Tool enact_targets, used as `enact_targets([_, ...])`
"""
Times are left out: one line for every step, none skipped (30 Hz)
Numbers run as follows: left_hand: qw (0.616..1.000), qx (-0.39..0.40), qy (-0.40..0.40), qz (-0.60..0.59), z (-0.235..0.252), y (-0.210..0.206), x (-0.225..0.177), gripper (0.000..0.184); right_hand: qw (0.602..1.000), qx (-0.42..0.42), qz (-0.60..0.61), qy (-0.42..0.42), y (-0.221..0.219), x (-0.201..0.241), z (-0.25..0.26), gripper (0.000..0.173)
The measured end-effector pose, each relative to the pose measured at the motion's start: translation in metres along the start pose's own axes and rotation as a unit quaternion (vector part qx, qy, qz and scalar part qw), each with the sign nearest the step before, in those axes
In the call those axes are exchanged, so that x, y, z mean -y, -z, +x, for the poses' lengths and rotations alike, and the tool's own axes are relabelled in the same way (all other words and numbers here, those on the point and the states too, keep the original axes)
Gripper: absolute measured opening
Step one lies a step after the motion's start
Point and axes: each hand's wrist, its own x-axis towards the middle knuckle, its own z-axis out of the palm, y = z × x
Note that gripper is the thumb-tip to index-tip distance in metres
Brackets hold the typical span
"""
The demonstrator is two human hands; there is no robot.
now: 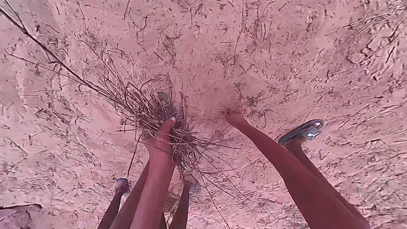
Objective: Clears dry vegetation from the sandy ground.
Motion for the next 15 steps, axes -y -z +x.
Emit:
enact_targets([1.0, 0.006, -0.012, 0.015, -0.001, -0.003, 0.003, 0.044, 0.999, 0.011, 0.006, -0.037, 0.0, -0.019, -0.018, 0.031])
enact_targets([0.999, 0.014, -0.024, 0.028, -0.002, -0.007, 0.004, 0.048, 0.997, 0.006, 0.027, -0.073, -0.003, -0.04, -0.032, 0.028])
enact_targets([0.998, 0.021, -0.03, 0.042, -0.004, -0.009, 0.006, 0.052, 0.993, -0.006, 0.058, -0.107, -0.014, -0.061, -0.047, 0.026])
enact_targets([0.997, 0.028, -0.036, 0.057, -0.006, -0.012, 0.009, 0.053, 0.984, -0.034, 0.101, -0.143, -0.027, -0.079, -0.063, 0.025])
enact_targets([0.996, 0.036, -0.042, 0.066, -0.007, -0.015, 0.013, 0.054, 0.97, -0.08, 0.151, -0.171, -0.038, -0.093, -0.08, 0.025])
enact_targets([0.995, 0.046, -0.05, 0.071, -0.007, -0.019, 0.018, 0.057, 0.958, -0.108, 0.184, -0.189, -0.048, -0.103, -0.098, 0.027])
enact_targets([0.994, 0.06, -0.057, 0.076, -0.009, -0.023, 0.021, 0.059, 0.956, -0.113, 0.198, -0.185, -0.059, -0.11, -0.114, 0.025])
enact_targets([0.993, 0.071, -0.06, 0.078, -0.014, -0.028, 0.021, 0.058, 0.961, -0.116, 0.199, -0.156, -0.073, -0.116, -0.126, 0.023])
enact_targets([0.993, 0.076, -0.052, 0.067, -0.02, -0.034, 0.02, 0.049, 0.959, -0.139, 0.209, -0.133, -0.085, -0.121, -0.134, 0.023])
enact_targets([0.995, 0.083, -0.031, 0.048, -0.027, -0.04, 0.013, 0.035, 0.938, -0.2, 0.243, -0.146, -0.091, -0.121, -0.14, 0.024])
enact_targets([0.996, 0.091, 0.002, 0.024, -0.034, -0.046, 0.003, 0.022, 0.885, -0.293, 0.304, -0.194, -0.092, -0.118, -0.14, 0.026])
enact_targets([0.995, 0.096, 0.026, 0.016, -0.042, -0.051, -0.009, 0.011, 0.805, -0.388, 0.369, -0.254, -0.091, -0.115, -0.133, 0.029])
enact_targets([0.992, 0.119, 0.034, 0.004, -0.048, -0.051, -0.017, 0.011, 0.723, -0.449, 0.424, -0.31, -0.088, -0.115, -0.121, 0.032])
enact_targets([0.985, 0.17, 0.028, -0.014, -0.046, -0.042, -0.019, 0.017, 0.659, -0.48, 0.464, -0.346, -0.083, -0.117, -0.105, 0.033])
enact_targets([0.981, 0.196, 0.005, -0.006, -0.043, -0.035, -0.019, 0.02, 0.628, -0.489, 0.488, -0.36, -0.08, -0.119, -0.086, 0.036])
